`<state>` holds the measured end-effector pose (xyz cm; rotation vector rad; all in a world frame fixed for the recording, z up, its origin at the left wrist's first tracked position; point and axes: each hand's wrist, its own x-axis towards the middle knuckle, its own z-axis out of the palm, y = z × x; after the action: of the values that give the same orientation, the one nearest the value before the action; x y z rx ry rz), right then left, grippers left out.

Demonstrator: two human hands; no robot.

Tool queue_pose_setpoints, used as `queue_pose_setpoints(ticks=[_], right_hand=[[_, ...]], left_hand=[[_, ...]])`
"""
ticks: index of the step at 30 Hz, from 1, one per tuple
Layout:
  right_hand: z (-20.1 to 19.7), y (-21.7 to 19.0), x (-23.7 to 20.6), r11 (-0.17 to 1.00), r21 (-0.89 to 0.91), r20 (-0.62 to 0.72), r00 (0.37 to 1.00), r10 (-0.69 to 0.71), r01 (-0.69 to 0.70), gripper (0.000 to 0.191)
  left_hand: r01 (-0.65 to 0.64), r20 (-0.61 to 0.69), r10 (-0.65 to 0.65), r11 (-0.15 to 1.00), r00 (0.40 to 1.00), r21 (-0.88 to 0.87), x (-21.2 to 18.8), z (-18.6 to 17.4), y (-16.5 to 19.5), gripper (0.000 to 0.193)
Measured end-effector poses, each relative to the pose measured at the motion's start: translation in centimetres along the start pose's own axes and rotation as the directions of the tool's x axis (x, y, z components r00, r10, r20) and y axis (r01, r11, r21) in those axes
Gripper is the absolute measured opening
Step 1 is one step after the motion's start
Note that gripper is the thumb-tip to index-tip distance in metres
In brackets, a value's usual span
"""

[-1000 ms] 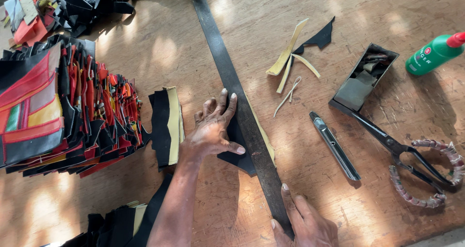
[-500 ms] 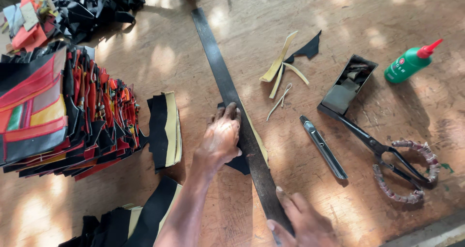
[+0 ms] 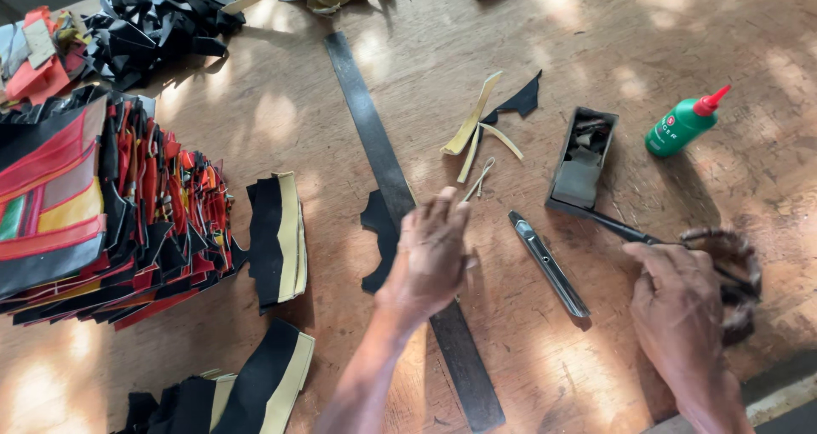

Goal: The person uses a metal ruler and utility knife to cut a black leather strip with a beige backing, then trims the edges with scissors. The cut pieces are stacked on the table.

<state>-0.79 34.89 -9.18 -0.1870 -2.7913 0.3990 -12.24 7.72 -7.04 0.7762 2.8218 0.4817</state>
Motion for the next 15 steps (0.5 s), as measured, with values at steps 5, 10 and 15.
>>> queue_pose_setpoints(ticks=[5, 10, 15], right_hand=[[1.9, -2.0, 0.0, 0.972, 0.191, 0.020, 0.990, -0.140, 0.133, 0.056], [4.8, -1.7, 0.6, 0.573, 0.792, 0.252, 0.968, 0.009, -0.212, 0.019], [4.9, 1.0, 0.7, 0.925, 0.368, 0.184, 0.968, -0.170, 0.092, 0.043]], left_hand=[[-0.290, -0.526, 0.199, 0.952, 0.827, -0.096, 2.1, 3.1, 3.3, 0.055], [-0.205, -0.398, 0.059, 0.919, 0.915, -0.336, 7.0, 5.2, 7.7, 0.073], [-0.169, -0.205, 0.115, 0.948, 0.972, -0.270, 11.4, 6.6, 9.0, 0.070]])
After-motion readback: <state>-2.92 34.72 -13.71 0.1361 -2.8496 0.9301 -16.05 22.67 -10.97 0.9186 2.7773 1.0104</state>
